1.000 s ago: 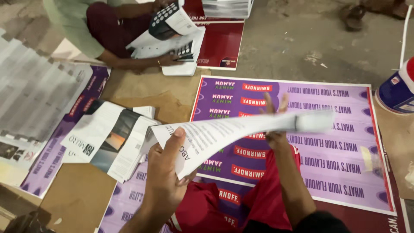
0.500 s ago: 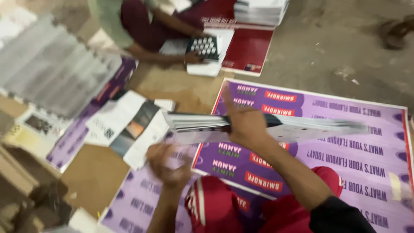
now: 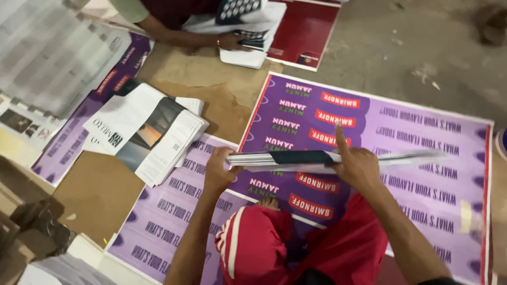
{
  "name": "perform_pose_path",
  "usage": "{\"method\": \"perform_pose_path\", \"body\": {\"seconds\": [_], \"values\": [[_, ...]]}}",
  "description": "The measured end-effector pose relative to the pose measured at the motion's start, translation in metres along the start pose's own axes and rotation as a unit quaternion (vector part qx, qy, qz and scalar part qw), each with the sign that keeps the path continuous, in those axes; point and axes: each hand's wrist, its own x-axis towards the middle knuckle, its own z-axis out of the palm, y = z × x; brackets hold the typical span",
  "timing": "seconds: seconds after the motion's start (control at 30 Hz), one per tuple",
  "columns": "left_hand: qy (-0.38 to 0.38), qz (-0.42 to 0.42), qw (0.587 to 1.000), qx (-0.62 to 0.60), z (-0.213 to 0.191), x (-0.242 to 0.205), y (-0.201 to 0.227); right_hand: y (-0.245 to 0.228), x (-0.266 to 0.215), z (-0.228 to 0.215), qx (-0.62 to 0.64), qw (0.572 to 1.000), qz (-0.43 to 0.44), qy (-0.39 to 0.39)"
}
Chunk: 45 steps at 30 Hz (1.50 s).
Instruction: The person sits on the floor and applies glue to the edge of a large printed paper sheet using a sponge. They then press the glued edge down onto a larger poster board to adhere it.
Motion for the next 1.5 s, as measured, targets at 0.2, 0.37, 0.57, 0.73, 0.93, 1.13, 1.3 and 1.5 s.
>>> {"method": "perform_pose_path", "body": {"seconds": [0.2, 0.37, 0.57, 0.73, 0.93, 1.13, 1.3, 1.5], "values": [[0.0, -0.109, 0.973, -0.201, 0.015, -0.033, -0.023, -0.012, -0.019, -0.013, 0.038, 0.999, 0.023, 0.013], [-0.015, -0.144, 0.87, -0.471, 0.028, -0.048, -0.021, -0.042, -0.012, -0.004, 0.016, 0.991, -0.13, 0.021], [-0.061, 0.152, 0.967, 0.197, 0.0, -0.009, 0.05, -0.056, -0.007, -0.005, 0.012, 0.993, -0.111, -0.041], [-0.152, 0.152, 0.954, 0.211, 0.027, 0.018, 0.079, -0.075, -0.009, -0.018, 0.018, 0.985, -0.172, -0.019], [-0.186, 0.144, 0.957, 0.171, 0.028, 0.014, 0.076, -0.095, -0.009, -0.017, 0.189, 0.965, -0.18, -0.009], [-0.093, 0.193, 0.975, 0.056, 0.019, 0.014, 0.075, -0.114, -0.005, 0.009, 0.267, 0.96, -0.079, 0.038], [-0.038, 0.152, 0.987, 0.018, 0.031, 0.005, 0.084, -0.12, -0.002, 0.026, 0.2, 0.974, -0.073, 0.079], [-0.018, 0.11, 0.994, -0.008, 0.043, -0.003, 0.08, -0.122, -0.003, 0.031, 0.182, 0.979, -0.063, 0.064]]}}
